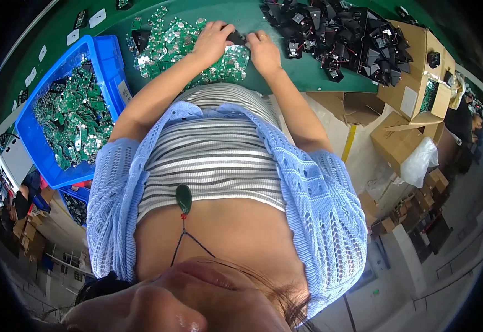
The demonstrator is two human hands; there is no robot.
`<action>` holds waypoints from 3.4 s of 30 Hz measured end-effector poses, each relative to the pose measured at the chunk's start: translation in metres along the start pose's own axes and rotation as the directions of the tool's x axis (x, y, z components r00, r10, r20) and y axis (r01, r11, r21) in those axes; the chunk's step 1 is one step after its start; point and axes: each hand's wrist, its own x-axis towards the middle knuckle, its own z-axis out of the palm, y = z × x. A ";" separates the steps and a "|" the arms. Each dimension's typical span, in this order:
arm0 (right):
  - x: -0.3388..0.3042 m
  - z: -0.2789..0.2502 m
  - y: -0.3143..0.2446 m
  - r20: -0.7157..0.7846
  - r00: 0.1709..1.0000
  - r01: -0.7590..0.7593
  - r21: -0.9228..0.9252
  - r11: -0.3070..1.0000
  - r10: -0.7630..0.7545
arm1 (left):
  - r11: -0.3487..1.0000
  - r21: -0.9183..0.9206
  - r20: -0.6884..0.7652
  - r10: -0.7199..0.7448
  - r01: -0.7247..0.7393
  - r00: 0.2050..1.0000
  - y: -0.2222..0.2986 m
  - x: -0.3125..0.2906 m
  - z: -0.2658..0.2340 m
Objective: The person assembles printed circuit boards into plastic enclosures by hand.
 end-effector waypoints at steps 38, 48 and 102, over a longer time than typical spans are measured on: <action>0.008 -0.050 -0.016 -0.054 0.983 -0.125 0.490 0.863 0.173 | -0.043 -0.917 0.395 -0.260 0.398 0.881 0.041 -0.076 -0.118; 0.008 0.008 -0.002 0.039 0.965 -0.263 0.049 0.964 0.261 | -0.112 -0.926 0.376 -0.364 0.360 0.852 0.022 -0.119 -0.100; -0.010 -0.126 -0.151 -0.107 0.994 0.104 0.966 0.239 -0.001 | 0.457 -0.888 -0.169 -0.446 0.061 0.879 0.057 -0.093 -0.124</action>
